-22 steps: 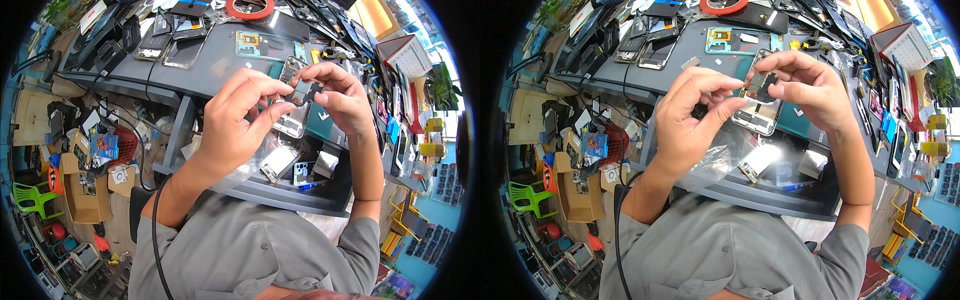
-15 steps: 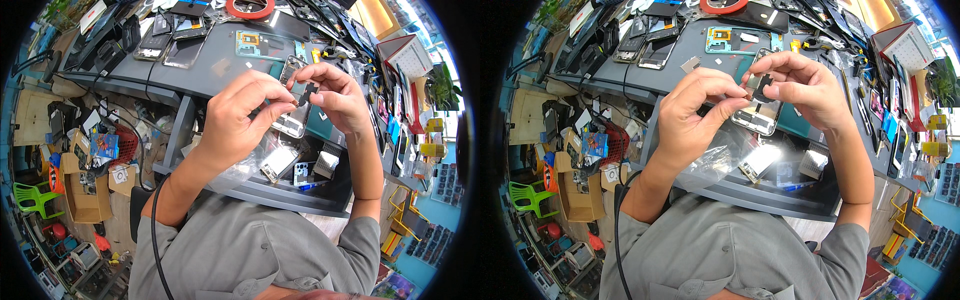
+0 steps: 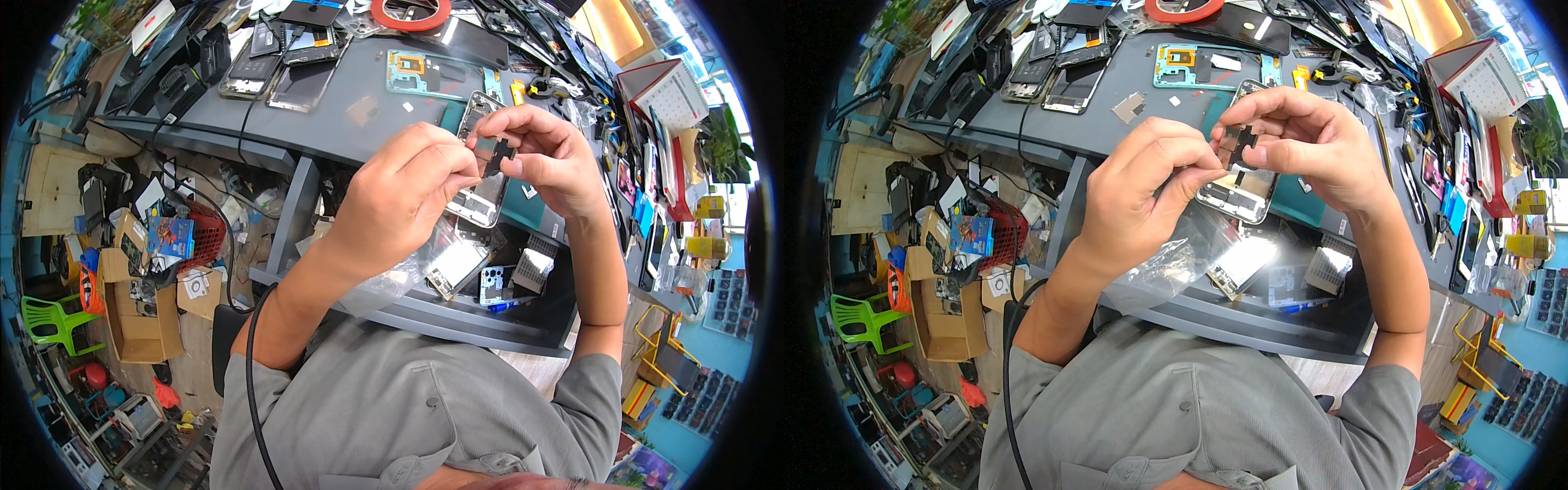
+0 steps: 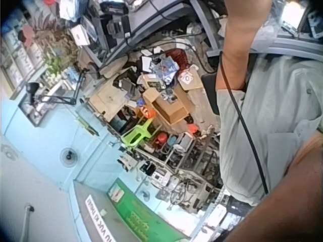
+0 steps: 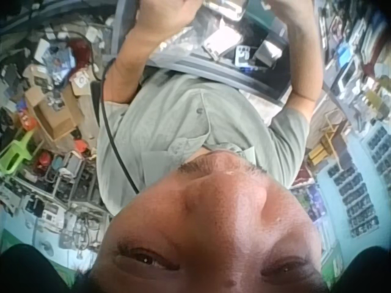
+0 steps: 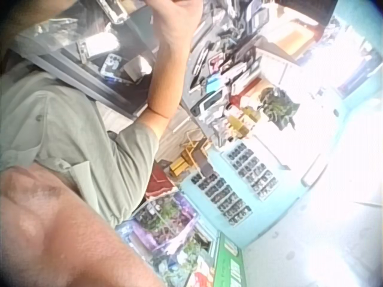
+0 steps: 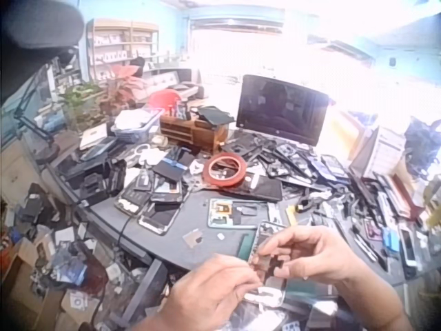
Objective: The person works on a disassembled smartphone, manipulating internal components and cables with their hands. They retrieve a small part from a plastic bag and use a screwdriver to tighten screws on the device's internal frame.
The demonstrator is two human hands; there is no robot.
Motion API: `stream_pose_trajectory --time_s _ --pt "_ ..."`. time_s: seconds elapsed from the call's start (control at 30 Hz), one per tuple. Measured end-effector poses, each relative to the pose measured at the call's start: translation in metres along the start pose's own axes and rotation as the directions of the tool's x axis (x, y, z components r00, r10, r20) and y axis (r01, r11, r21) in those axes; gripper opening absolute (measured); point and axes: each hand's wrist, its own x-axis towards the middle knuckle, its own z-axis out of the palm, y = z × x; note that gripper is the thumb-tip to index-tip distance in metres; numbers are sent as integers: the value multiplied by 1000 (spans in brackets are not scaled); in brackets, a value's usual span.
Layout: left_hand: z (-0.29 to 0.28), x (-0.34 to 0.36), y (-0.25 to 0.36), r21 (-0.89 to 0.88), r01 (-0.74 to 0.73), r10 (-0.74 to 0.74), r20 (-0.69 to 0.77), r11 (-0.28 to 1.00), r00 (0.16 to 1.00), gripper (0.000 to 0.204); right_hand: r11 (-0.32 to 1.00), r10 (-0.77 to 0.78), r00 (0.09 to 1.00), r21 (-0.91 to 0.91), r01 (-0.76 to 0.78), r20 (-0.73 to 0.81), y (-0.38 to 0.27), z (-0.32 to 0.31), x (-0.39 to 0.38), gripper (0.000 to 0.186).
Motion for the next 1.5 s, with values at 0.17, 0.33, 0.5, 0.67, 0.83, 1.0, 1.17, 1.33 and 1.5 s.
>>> stream_pose_trajectory --time_s 0.17,0.33,0.5,0.67,0.83,1.0,1.17,1.33,1.5 --pt "6 0 -5 29 -28 29 -12 999 1000 19 1000 24 999 -3 -24 -37 -1 -1 2 41" --pt "-1 1 -11 179 31 -21 -58 983 998 15 996 -49 997 -76 44 -61 2 -11 4 39" --pt "-17 -5 -45 536 161 -92 -154 828 984 9 953 -134 975 -292 78 -179 -7 -39 0 35" --pt "-14 -4 -57 656 192 -124 -150 730 981 8 883 -137 930 -468 -41 -341 -15 -46 3 36" --pt "-7 0 -71 677 185 -114 -148 712 982 9 813 -207 914 -581 -38 -349 -1 -54 7 34" --pt "-4 3 -75 642 227 -137 -188 733 973 16 635 -375 873 -773 -4 -313 9 -50 4 32" --pt "-5 4 -73 658 195 -76 -205 728 976 11 479 -474 841 -878 -1 -260 8 -41 2 30" --pt "-6 2 -69 656 168 -5 -243 735 970 11 501 -452 850 -866 -8 -270 9 -37 2 30" --pt "4 -4 -38 480 111 7 -238 870 971 23 514 -341 886 -851 -105 -315 1 -33 -3 31"
